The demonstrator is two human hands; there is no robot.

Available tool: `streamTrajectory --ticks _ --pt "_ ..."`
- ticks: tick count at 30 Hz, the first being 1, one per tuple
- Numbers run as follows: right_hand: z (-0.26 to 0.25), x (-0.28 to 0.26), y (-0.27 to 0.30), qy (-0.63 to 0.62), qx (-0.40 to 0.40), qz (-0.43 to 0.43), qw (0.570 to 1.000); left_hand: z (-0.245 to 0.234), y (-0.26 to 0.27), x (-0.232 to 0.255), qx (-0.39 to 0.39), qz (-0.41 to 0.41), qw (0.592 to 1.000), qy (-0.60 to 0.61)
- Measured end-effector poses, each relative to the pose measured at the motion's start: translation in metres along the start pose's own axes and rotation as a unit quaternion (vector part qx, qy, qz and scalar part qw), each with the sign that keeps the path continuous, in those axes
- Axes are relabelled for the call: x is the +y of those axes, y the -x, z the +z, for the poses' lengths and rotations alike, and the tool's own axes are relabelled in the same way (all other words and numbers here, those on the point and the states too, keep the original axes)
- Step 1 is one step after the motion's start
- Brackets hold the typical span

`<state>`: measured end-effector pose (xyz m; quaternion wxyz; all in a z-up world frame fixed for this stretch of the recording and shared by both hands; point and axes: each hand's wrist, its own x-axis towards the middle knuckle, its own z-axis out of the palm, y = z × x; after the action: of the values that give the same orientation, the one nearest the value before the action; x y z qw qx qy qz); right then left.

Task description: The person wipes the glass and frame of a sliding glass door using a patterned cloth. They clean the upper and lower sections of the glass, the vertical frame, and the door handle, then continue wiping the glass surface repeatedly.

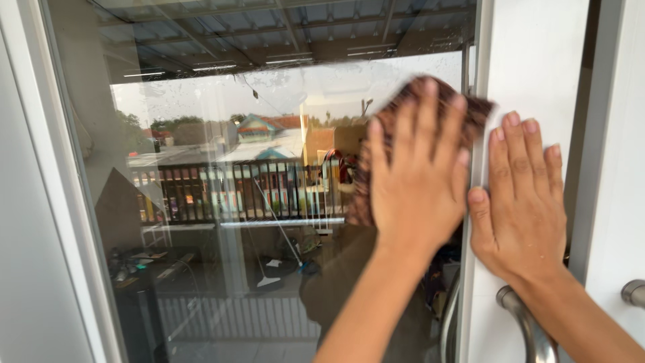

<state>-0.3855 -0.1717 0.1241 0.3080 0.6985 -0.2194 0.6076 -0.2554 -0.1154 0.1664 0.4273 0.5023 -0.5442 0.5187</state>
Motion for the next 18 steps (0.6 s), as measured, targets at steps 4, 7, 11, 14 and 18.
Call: streamTrajectory --ticks 4,7,11,14,18 --pt "-0.003 0.001 -0.001 0.001 0.001 -0.009 1.0 -0.004 0.038 -0.018 -0.013 0.031 0.998 0.051" --pt "-0.005 0.0 -0.001 -0.002 -0.003 -0.011 1.0 -0.024 0.062 -0.075 -0.014 0.015 1.0 -0.007" --pt "-0.005 -0.004 -0.001 -0.005 -0.006 -0.006 1.0 -0.06 0.057 -0.159 0.026 -0.077 0.994 -0.078" --pt "-0.004 -0.002 -0.001 -0.009 -0.002 -0.002 1.0 -0.068 0.035 -0.178 0.053 -0.119 0.985 -0.113" --pt "-0.002 -0.001 0.001 -0.009 -0.002 0.001 1.0 -0.051 -0.013 -0.149 -0.032 -0.188 0.964 -0.187"
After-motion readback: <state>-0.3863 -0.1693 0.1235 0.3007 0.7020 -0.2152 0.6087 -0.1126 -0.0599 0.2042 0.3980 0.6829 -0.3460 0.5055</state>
